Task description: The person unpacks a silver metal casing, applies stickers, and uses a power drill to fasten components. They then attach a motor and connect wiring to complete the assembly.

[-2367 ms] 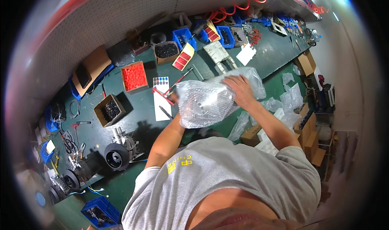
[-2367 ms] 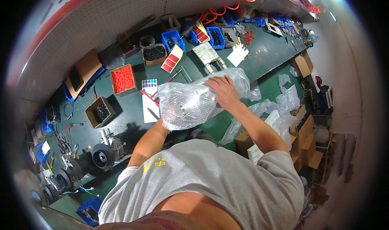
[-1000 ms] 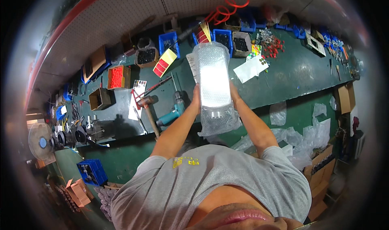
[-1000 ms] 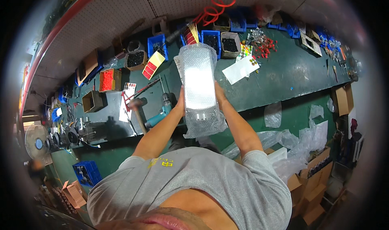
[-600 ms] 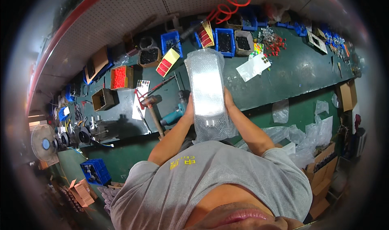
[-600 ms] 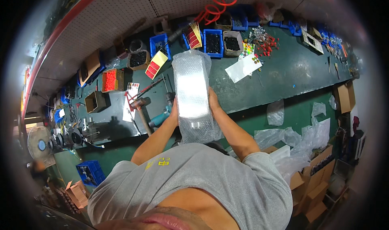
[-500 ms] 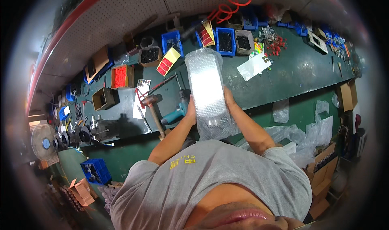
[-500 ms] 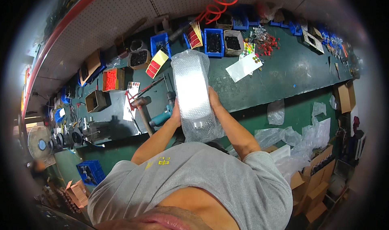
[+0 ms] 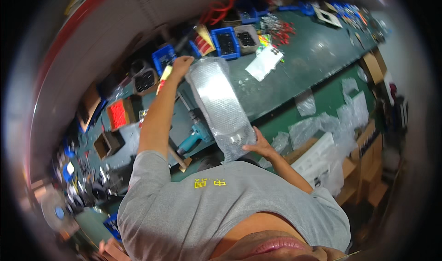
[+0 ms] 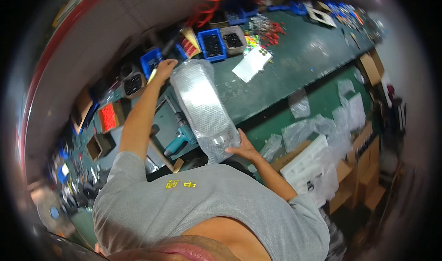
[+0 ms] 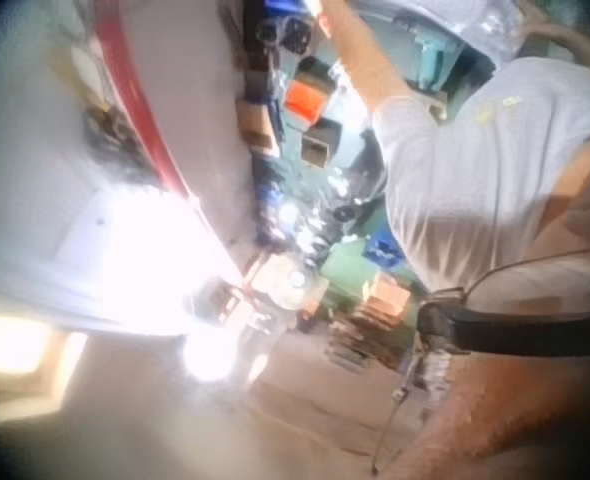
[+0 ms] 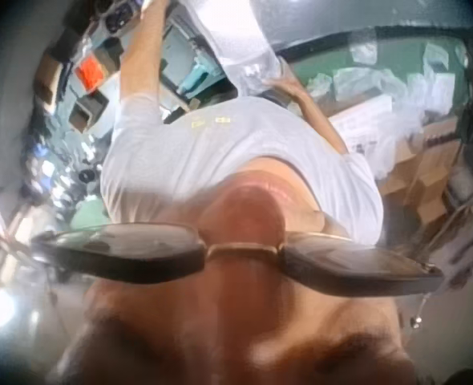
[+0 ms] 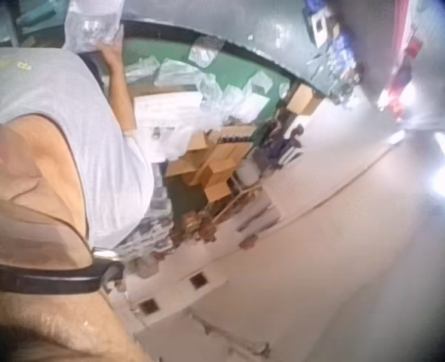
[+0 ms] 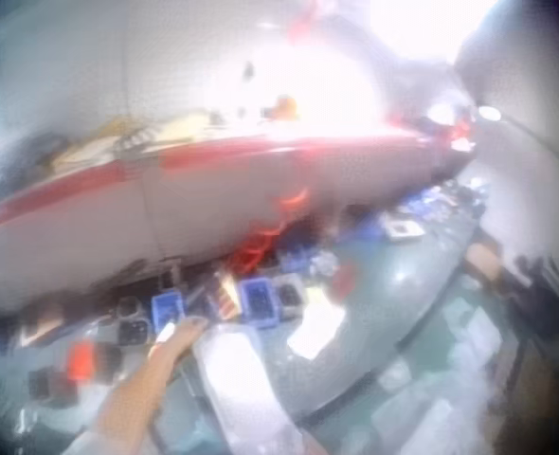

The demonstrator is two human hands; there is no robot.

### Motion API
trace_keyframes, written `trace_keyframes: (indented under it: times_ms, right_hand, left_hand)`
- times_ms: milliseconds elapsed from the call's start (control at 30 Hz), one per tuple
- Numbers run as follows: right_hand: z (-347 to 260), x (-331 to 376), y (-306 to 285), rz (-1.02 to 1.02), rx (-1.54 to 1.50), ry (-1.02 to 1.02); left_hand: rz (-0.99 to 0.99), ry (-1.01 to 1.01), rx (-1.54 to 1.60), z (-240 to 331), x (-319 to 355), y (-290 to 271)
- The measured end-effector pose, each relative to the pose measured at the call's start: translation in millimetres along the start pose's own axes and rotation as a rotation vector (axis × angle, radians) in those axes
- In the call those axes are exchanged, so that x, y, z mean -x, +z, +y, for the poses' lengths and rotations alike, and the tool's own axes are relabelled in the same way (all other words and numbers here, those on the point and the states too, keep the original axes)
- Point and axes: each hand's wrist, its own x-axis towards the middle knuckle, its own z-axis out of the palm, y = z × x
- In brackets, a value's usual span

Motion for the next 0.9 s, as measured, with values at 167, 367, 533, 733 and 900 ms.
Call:
trace_keyframes:
  times_ms: [167, 367, 533, 733, 900]
  right_hand:
    - [38, -1, 22, 0.063, -0.281, 0.147]
    - [41, 10, 32, 0.252, -0.218, 0.036]
    - [51, 22, 26, 0.375, -0.201, 0.016]
    - [69, 108, -60, 0.516, -0.247, 0.264]
    - [44, 195, -170, 0.628, -0.113, 0.326]
  left_hand:
    - [-0.519, -0.324, 0.277, 14, -36, 14]
    - [-0.671, -0.487, 0.154, 26, -41, 20]
    - [-0.644, -0.419, 0.045, 24, -43, 17]
    - [-0.497, -0.416, 0.111, 9, -43, -18]
    - [-0.657, -0.508, 0.098, 10, -49, -14]
